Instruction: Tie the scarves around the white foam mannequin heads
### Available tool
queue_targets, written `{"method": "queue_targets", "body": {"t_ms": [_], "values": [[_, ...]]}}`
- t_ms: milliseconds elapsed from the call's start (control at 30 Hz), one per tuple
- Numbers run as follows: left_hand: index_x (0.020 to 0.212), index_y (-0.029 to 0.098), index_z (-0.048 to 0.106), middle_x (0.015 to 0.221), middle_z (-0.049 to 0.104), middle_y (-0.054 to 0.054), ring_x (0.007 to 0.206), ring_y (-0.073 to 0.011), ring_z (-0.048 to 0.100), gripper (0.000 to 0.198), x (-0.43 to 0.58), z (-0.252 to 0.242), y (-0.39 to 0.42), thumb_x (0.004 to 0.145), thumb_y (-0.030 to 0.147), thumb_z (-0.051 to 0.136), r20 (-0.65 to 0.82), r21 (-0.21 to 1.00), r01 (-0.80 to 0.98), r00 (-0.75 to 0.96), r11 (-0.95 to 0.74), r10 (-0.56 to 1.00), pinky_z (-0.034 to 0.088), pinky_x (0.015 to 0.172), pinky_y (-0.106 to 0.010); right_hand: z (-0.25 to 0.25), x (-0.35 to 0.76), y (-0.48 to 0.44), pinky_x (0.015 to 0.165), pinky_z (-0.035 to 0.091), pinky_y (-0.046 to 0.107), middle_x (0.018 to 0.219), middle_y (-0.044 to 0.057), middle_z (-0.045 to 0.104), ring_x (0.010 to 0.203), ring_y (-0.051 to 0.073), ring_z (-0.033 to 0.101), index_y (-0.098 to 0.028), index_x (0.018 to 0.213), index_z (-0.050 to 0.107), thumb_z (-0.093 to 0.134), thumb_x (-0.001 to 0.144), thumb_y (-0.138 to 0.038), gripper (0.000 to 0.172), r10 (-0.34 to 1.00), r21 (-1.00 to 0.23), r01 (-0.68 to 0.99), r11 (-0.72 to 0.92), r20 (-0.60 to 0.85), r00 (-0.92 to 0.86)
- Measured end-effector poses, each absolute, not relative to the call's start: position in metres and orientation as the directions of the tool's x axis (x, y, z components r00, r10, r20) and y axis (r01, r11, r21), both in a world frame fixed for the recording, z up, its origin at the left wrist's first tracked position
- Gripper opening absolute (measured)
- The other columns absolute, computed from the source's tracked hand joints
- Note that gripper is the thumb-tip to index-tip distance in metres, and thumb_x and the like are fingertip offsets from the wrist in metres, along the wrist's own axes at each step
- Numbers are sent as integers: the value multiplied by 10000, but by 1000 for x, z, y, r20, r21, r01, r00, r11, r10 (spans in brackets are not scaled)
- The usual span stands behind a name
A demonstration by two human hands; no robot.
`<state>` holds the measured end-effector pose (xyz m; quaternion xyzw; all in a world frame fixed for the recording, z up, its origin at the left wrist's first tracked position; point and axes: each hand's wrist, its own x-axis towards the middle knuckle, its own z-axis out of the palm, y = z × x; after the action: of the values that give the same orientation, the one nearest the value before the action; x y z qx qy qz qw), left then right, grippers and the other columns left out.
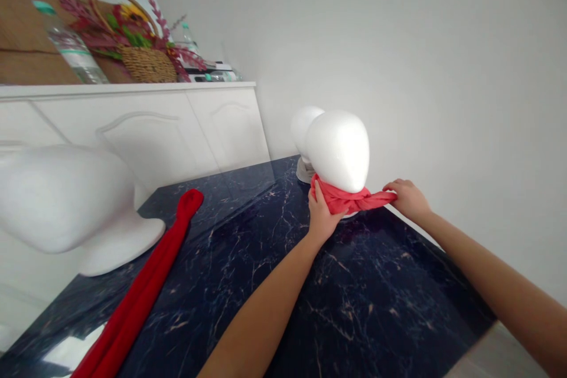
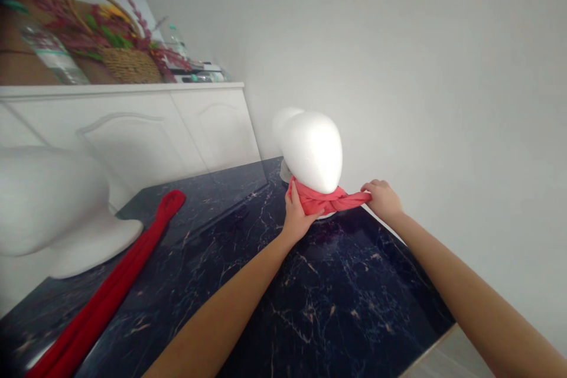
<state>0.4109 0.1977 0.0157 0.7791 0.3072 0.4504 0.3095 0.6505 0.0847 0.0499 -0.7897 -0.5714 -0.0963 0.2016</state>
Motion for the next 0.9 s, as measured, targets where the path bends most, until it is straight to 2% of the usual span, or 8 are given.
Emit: {"method": "queue_targets", "body": {"t_ms": [200,367,433,500,600,700,800,900], "values": [[1546,220,52,1560,140,-229,1468,-391,233,1272,409,15,195,587,348,878,474,802,169,406,-574,782,211,1217,-530,27,655,86,922,491,332,1161,152,655,998,232,649,-150,1126,727,557,775,-75,397,871,-308,907,-287,311,381],[1553,210,3,1600,-81,-241,1517,-401,32,1455,398,21,195,445,342,935,402,850,139,454,-509,795,146,1228,-552,32,657,62,791,554,320,1195,204,631,821,213,693,-94,1259,656,579,706,-45,561,876,-342,874,-346,215,431],[1557,164,-1,1592,-161,-269,1514,-421,-3,1496,381,27,195,398,283,938,326,860,186,516,-475,792,148,1225,-555,30,654,48,851,547,354,1198,210,626,933,260,682,-87,1283,633,577,703,-62,583,882,-318,886,-337,224,415],[1558,127,62,1594,-142,-289,1503,-450,49,1463,353,39,192,381,238,925,210,874,261,561,-411,801,186,1214,-564,29,645,34,952,500,420,1203,200,618,1088,312,626,-106,1313,603,530,690,-48,630,852,-251,908,-336,330,406],[1498,159,334,1595,174,-248,1444,-439,302,1152,290,69,177,489,278,876,150,863,292,631,-412,761,329,1156,-564,38,608,20,992,442,501,1201,184,601,1150,343,563,-141,1337,558,431,746,-57,610,696,-191,926,-326,614,372],[1309,249,576,1365,574,-116,1185,-285,614,561,211,106,154,769,360,682,212,810,230,743,-539,635,480,1038,-454,60,537,18,956,453,474,1113,143,626,1056,314,578,-188,1229,593,417,873,-166,398,582,-267,961,-77,770,261],[1083,274,658,1094,695,-38,890,-212,670,270,126,128,138,839,323,553,267,691,422,605,-587,750,534,796,-352,82,454,36,934,467,441,1121,96,642,1061,283,585,-262,1158,597,469,920,-249,270,670,-408,873,269,730,135],[902,250,613,849,658,-7,757,-207,617,149,47,115,144,805,316,521,314,659,587,354,-470,881,492,701,-334,91,377,77,896,490,410,1092,66,649,1009,248,603,-284,1146,604,536,908,-303,248,799,-648,606,461,601,34]]}}
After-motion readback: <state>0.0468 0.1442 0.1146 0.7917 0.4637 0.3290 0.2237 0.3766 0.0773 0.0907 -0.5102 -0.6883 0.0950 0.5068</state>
